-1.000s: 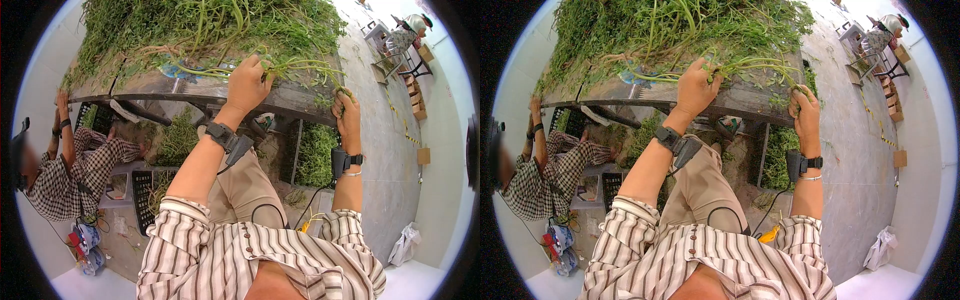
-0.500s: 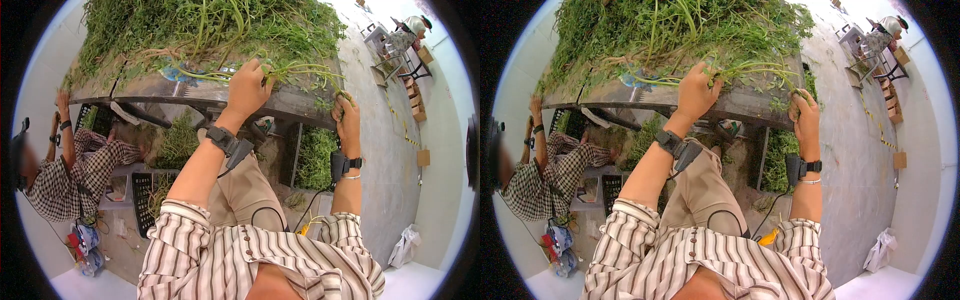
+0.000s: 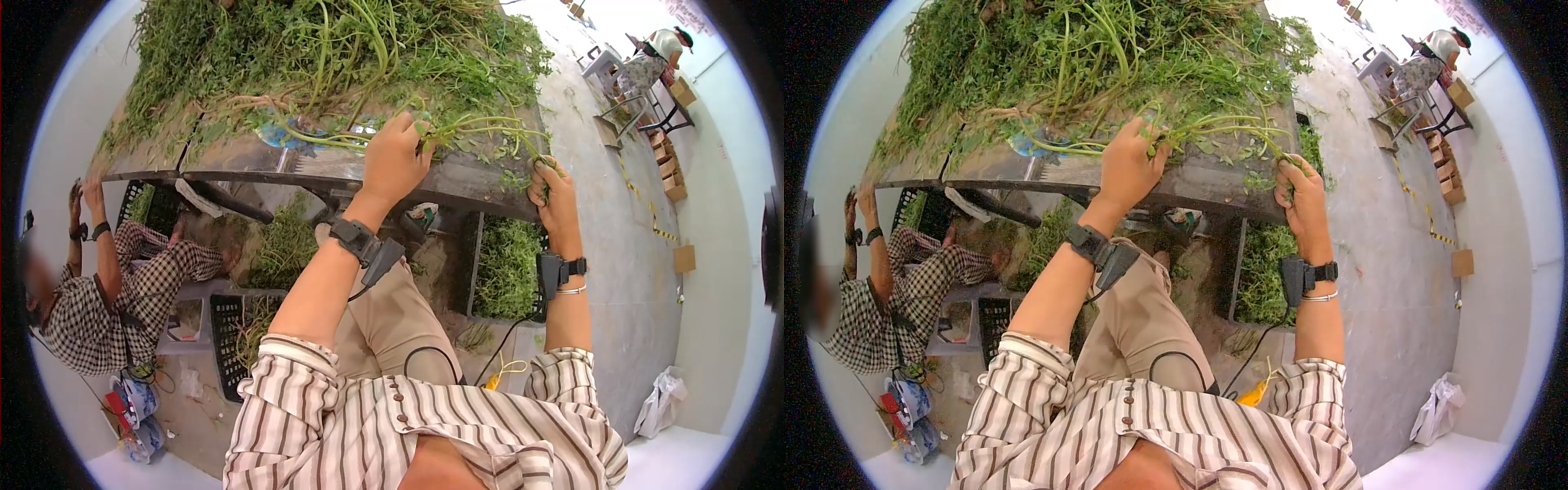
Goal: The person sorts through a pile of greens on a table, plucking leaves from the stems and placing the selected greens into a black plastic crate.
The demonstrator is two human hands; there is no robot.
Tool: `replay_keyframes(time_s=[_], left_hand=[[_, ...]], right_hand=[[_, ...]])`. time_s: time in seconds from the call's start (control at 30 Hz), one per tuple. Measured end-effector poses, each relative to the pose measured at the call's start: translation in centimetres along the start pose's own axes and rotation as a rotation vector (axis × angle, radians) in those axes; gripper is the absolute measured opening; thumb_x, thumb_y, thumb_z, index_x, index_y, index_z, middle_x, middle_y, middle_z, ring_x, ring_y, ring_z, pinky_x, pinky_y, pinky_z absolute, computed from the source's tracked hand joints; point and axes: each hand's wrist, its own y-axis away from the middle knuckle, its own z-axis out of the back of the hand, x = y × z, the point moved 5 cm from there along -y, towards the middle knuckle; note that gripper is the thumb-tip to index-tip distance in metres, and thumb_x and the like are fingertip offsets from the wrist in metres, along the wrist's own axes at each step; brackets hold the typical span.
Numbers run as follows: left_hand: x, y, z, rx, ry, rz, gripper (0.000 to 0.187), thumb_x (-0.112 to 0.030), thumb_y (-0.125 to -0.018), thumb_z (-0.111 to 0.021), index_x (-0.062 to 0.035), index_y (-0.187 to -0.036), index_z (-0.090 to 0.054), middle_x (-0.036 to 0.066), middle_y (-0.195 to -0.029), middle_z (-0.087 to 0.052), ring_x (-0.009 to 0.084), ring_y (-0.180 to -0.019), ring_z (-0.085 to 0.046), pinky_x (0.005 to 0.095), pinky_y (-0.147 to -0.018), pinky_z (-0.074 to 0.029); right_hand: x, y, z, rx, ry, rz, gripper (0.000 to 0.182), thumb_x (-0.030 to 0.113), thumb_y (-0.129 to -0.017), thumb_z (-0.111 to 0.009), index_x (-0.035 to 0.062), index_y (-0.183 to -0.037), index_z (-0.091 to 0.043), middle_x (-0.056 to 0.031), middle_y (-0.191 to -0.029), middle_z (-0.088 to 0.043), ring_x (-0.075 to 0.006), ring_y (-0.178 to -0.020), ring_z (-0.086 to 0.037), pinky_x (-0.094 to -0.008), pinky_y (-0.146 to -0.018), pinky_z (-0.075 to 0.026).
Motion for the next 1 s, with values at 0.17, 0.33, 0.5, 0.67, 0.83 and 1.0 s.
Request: replay_keyframes(time_s=[0.17, 0.33, 0.5, 0.67, 0.83, 1.0], left_hand=[[0.5, 0.1, -0.3, 0.049, -0.026, 0.023, 0.018, -0.013, -0.073, -0.072, 0.0020, -0.079, -0.064, 0.017, -0.093, -0.058, 0.0357, -0.077, -0.058, 0.0416, -0.063, -0.049], [0.5, 0.1, -0.3, 0.033, -0.024, 0.017, 0.018, -0.013, -0.074, -0.072, 0.0027, -0.078, -0.064, 0.018, -0.096, -0.059, 0.0360, -0.078, -0.059, 0.0413, -0.064, -0.050], [0.6, 0.2, -0.2, 0.009, -0.042, -0.005, 0.019, -0.014, -0.074, -0.072, 0.0021, -0.079, -0.064, 0.018, -0.098, -0.059, 0.0359, -0.079, -0.059, 0.0409, -0.065, -0.050], [1.0, 0.4, -0.6, 0.001, -0.039, -0.002, 0.017, -0.013, -0.074, -0.071, 0.0001, -0.084, -0.066, 0.016, -0.095, -0.059, 0.0349, -0.081, -0.059, 0.0406, -0.067, -0.051], [1.3, 0.2, -1.0, 0.080, -0.062, 0.008, 0.017, -0.013, -0.075, -0.070, -0.0037, -0.089, -0.069, 0.014, -0.098, -0.061, 0.0335, -0.082, -0.060, 0.0397, -0.067, -0.051], [1.7, 0.2, -0.7, 0.039, -0.070, 0.032, 0.019, -0.015, -0.077, -0.069, -0.0041, -0.092, -0.070, 0.015, -0.101, -0.062, 0.0328, -0.083, -0.060, 0.0398, -0.067, -0.051]], right_hand=[[1.3, -0.6, 0.4, -0.048, 0.174, 0.017, 0.010, 0.012, -0.088, -0.057, 0.0054, -0.095, -0.058, 0.0036, -0.065, -0.047, -0.0049, -0.051, -0.039, -0.0200, -0.041, -0.027], [3.4, -1.1, 0.4, -0.049, 0.318, 0.045, 0.013, 0.012, -0.088, -0.057, 0.0052, -0.098, -0.059, 0.0050, -0.064, -0.047, -0.0040, -0.050, -0.038, -0.0206, -0.041, -0.027], [4.4, -1.4, 0.5, 0.011, 0.446, 0.053, 0.016, 0.013, -0.087, -0.056, 0.0044, -0.098, -0.061, 0.0054, -0.062, -0.046, -0.0029, -0.050, -0.038, -0.0203, -0.042, -0.026], [5.5, -1.5, 1.0, -0.048, 0.728, 0.192, 0.018, 0.015, -0.083, -0.056, 0.0030, -0.096, -0.062, 0.0036, -0.064, -0.051, -0.0064, -0.051, -0.043, -0.0237, -0.046, -0.033], [6.6, -1.8, 0.1, -0.093, 1.333, 0.812, 0.020, 0.014, -0.082, -0.054, 0.0010, -0.094, -0.063, -0.0002, -0.067, -0.057, -0.0108, -0.054, -0.049, -0.0275, -0.051, -0.039], [8.5, -3.6, 7.5, -0.440, 0.769, 0.382, 0.015, 0.012, -0.084, -0.053, 0.0016, -0.090, -0.061, -0.0010, -0.065, -0.055, -0.0093, -0.045, -0.042, -0.0262, -0.040, -0.032]])
